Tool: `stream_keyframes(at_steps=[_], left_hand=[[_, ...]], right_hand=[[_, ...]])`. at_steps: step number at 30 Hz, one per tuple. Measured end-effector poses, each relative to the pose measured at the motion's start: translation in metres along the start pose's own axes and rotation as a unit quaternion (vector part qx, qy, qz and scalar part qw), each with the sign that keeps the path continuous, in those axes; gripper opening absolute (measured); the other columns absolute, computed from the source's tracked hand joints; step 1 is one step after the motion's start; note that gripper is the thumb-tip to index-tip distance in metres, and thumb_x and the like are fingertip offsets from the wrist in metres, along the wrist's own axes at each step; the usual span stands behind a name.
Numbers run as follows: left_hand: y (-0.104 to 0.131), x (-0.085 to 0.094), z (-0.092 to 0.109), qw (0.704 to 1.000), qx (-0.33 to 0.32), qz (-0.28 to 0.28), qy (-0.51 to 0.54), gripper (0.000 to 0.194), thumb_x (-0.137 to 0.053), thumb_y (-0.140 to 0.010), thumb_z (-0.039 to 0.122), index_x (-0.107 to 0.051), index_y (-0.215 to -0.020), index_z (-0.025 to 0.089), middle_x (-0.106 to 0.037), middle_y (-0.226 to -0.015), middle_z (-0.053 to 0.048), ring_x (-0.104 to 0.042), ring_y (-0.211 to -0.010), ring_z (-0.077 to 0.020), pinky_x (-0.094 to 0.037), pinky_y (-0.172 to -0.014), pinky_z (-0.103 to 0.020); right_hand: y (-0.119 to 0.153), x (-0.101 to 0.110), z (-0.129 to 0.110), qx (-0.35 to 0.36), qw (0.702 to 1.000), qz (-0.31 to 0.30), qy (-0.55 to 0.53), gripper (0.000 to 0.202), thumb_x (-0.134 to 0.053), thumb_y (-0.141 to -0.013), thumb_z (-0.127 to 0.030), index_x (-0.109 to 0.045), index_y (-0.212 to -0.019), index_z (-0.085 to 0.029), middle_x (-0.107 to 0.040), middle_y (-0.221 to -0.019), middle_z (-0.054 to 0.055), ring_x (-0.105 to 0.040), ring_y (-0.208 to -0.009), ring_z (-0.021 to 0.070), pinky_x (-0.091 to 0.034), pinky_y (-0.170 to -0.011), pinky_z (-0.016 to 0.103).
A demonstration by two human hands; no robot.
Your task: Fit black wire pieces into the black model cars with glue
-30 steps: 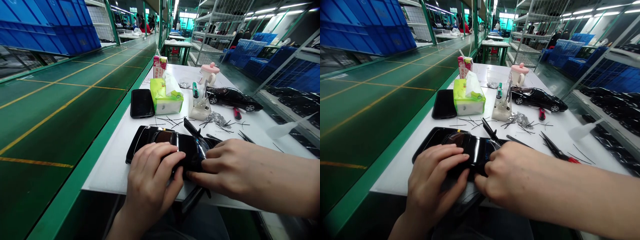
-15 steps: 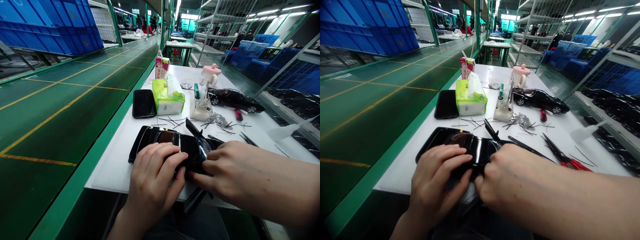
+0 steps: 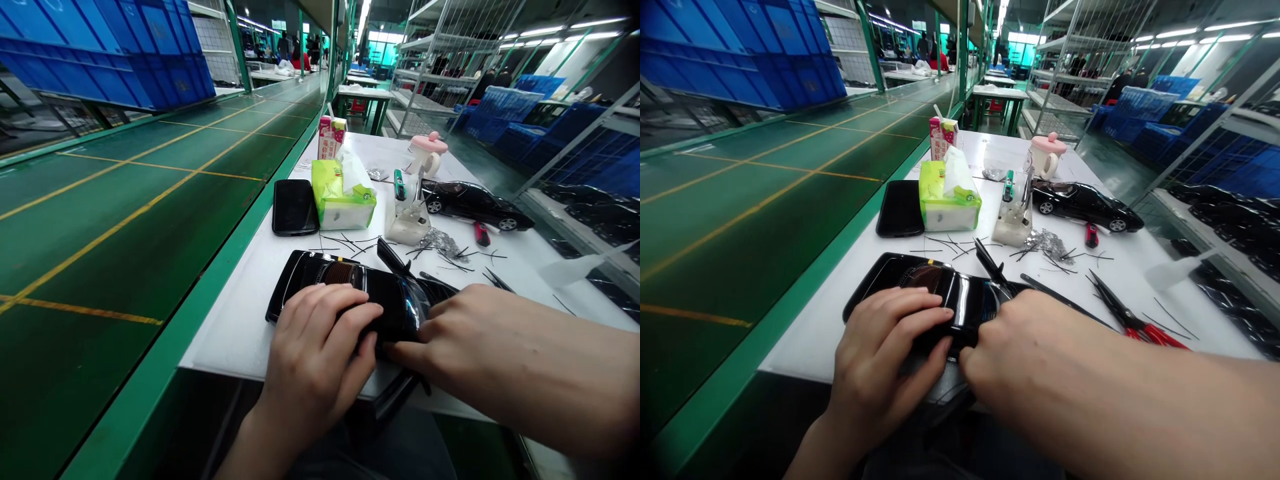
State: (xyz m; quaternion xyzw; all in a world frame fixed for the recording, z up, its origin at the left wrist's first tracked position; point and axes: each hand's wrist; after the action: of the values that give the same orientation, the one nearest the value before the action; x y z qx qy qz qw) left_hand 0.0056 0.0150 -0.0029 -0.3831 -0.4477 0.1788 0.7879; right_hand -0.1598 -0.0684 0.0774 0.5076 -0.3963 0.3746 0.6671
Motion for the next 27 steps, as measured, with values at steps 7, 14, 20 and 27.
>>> stream_keyframes(at_steps=[7,14,20,27], left_hand=[[0.001,-0.001,-0.001,1.0,0.005,0.004,0.015,0.021,-0.065,-0.09,0.009,-0.068,-0.109,0.016,-0.073,-0.108,-0.006,-0.064,-0.111,-0.0186,-0.042,-0.11,-0.033],[-0.006,0.013,0.002,0.995,0.006,-0.012,0.097,0.026,-0.058,-0.09,0.005,-0.067,-0.108,0.021,-0.077,-0.102,0.001,-0.068,-0.109,-0.0143,-0.045,-0.112,-0.03],[-0.02,0.029,0.006,0.967,0.046,-0.081,0.238,0.031,-0.06,-0.087,0.0,-0.065,-0.105,0.025,-0.077,-0.093,0.008,-0.072,-0.096,-0.0075,-0.035,-0.123,-0.029],[-0.028,0.027,0.006,0.957,0.055,-0.132,0.251,0.029,-0.061,-0.084,-0.001,-0.067,-0.098,0.023,-0.077,-0.092,0.008,-0.073,-0.084,-0.0085,-0.043,-0.119,-0.033]], right_hand=[[0.008,0.001,0.025,0.027,0.986,0.066,-0.148,0.018,-0.061,-0.088,-0.014,-0.073,-0.086,-0.027,-0.067,-0.06,-0.004,-0.048,-0.046,0.0134,-0.022,-0.046,0.028],[0.017,0.002,0.043,0.064,0.894,0.006,-0.443,0.03,-0.054,-0.093,-0.01,-0.079,-0.109,-0.017,-0.078,-0.085,0.002,-0.063,-0.066,0.0088,-0.043,-0.062,0.017],[0.022,-0.017,0.055,0.022,0.773,-0.024,-0.634,0.032,-0.064,-0.095,-0.035,-0.079,-0.113,-0.013,-0.06,-0.062,-0.002,-0.047,-0.052,0.0071,-0.036,-0.047,0.017],[0.011,-0.041,0.053,0.023,0.622,-0.022,-0.782,0.027,-0.068,-0.092,-0.031,-0.079,-0.109,-0.012,-0.043,-0.042,-0.01,-0.033,-0.036,0.0038,-0.03,-0.039,0.015]])
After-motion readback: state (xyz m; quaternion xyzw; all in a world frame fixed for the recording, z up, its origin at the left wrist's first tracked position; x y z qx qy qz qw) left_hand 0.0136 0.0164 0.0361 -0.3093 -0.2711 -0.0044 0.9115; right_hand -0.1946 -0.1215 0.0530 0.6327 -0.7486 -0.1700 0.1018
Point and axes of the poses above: each hand's wrist, its own y-axis away from the middle knuckle, its own x-axis out of the back of the hand, z = x × y
